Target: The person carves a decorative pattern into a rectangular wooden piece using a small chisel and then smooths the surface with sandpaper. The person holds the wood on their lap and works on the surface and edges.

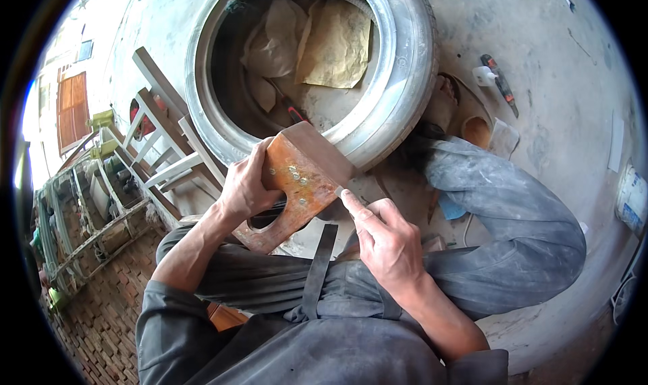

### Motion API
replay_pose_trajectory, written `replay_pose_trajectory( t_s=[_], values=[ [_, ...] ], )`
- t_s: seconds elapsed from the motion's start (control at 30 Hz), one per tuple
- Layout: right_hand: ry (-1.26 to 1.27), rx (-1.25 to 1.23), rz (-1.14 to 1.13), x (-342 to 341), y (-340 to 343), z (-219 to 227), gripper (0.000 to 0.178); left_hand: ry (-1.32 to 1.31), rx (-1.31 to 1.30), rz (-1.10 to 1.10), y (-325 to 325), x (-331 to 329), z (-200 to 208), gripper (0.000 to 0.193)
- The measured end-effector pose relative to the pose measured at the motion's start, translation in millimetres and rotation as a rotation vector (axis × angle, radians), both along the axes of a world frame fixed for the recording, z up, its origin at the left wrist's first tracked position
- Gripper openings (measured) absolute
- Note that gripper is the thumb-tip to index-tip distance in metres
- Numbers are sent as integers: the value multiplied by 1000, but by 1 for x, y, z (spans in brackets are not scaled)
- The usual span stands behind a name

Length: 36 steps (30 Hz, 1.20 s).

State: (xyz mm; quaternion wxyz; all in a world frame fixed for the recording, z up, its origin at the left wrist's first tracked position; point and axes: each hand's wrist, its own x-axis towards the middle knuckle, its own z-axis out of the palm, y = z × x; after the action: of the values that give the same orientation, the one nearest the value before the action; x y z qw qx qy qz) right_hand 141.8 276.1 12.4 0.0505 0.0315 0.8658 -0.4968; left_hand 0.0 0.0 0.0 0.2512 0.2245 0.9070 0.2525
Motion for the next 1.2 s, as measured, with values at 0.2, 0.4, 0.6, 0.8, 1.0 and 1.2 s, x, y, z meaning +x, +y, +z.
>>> replay_pose_trajectory(
  t_s=[0.2, 0.4, 0.6, 0.8, 1.0, 1.2],
  values=[
    [13, 4, -16, -11, -8, 3, 53, -7, -15, -5, 1, 3, 3, 86],
    [-6, 89, -5, -3, -2, 7, 54, 21, -5, -1, -3, 1, 1, 85],
    [6, 56, 5, -18, -8, 7, 53, 32, -18, 2, -1, 0, -3, 84],
    [9, 84, -20, -13, -4, 8, 50, 26, -18, 11, 2, -3, -1, 85],
    [25, 84, -33, -4, -2, 5, 49, 31, -5, 9, 0, -2, -2, 83],
    [38, 56, -27, -16, -9, 5, 50, 50, 1, 0, 2, 0, -2, 83]
  ],
)
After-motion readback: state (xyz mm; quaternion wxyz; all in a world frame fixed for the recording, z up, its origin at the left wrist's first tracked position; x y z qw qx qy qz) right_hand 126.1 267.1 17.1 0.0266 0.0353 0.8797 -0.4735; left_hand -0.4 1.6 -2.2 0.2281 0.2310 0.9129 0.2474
